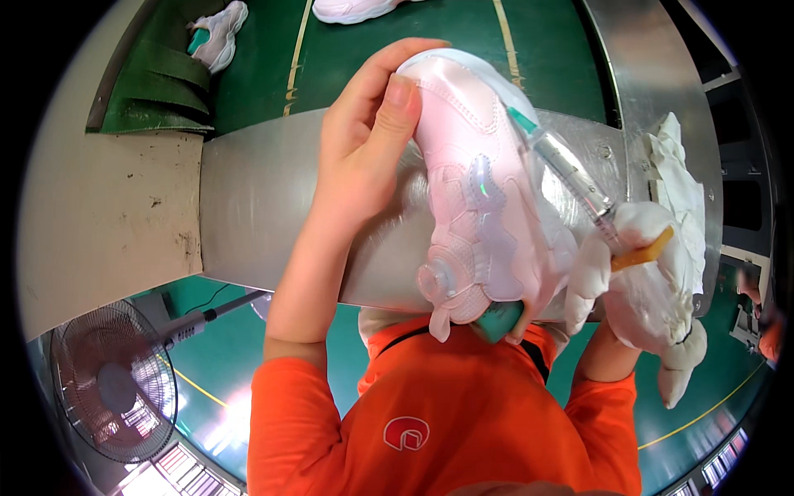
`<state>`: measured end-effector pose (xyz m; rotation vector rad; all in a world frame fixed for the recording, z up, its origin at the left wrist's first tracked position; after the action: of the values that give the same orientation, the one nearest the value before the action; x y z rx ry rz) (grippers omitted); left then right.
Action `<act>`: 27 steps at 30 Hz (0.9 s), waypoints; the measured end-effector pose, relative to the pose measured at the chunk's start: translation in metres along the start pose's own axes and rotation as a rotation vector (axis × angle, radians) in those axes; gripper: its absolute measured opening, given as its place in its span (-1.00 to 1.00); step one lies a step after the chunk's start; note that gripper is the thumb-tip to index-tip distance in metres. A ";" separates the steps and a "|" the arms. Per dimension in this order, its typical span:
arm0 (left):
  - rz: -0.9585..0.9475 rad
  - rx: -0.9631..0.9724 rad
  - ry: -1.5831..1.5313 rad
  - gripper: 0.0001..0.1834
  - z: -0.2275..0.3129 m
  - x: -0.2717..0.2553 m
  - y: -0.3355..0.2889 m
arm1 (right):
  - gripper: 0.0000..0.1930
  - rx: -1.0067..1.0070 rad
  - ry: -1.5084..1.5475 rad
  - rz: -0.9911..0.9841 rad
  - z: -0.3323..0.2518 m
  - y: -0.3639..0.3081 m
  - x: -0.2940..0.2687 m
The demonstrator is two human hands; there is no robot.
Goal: The person uses a syringe to inject a clear liquid into the sole of a pink and teal sneaker on a factory assembly line. They handle the shoe with gloved hands, insert the needle into a specific point on the sole, and push the plunger to fill the cavity. The process is repeated for multiple shoes as they move along the conveyor belt.
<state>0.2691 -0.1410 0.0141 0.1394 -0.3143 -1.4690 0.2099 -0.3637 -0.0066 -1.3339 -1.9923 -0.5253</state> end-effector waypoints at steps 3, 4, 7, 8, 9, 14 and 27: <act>0.018 -0.005 0.000 -0.57 -0.005 -0.003 0.001 | -0.37 0.013 0.005 0.007 0.005 0.002 -0.004; 0.014 -0.003 -0.003 -0.57 -0.006 -0.001 0.003 | -0.37 0.012 0.008 0.012 0.004 0.001 -0.006; 0.027 -0.004 -0.017 -0.57 -0.009 -0.001 0.003 | -0.39 0.017 0.007 0.020 0.006 0.001 -0.009; 0.031 0.005 -0.005 -0.57 -0.009 -0.002 0.003 | -0.39 0.021 0.010 0.022 0.007 0.001 -0.011; 0.039 0.014 0.010 -0.57 -0.011 -0.005 0.003 | -0.40 0.029 0.012 0.019 0.009 0.003 -0.012; -0.014 -0.043 0.066 -0.51 -0.017 -0.009 0.002 | -0.42 0.034 0.024 0.037 0.013 0.002 -0.018; 0.052 -0.060 0.045 -0.54 -0.018 -0.008 0.001 | -0.48 0.101 0.010 0.032 0.011 -0.029 -0.014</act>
<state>0.2748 -0.1347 -0.0042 0.1153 -0.2360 -1.4206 0.1837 -0.3774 -0.0233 -1.2968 -1.9595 -0.4106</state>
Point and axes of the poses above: each hand's wrist, its own y-axis towards the middle knuckle, its own x-axis out of the palm, z = x × y, the point moved 8 cm from there along y, towards the middle knuckle, and after that the axes turned 10 degrees about z, right-handed, at the moved point
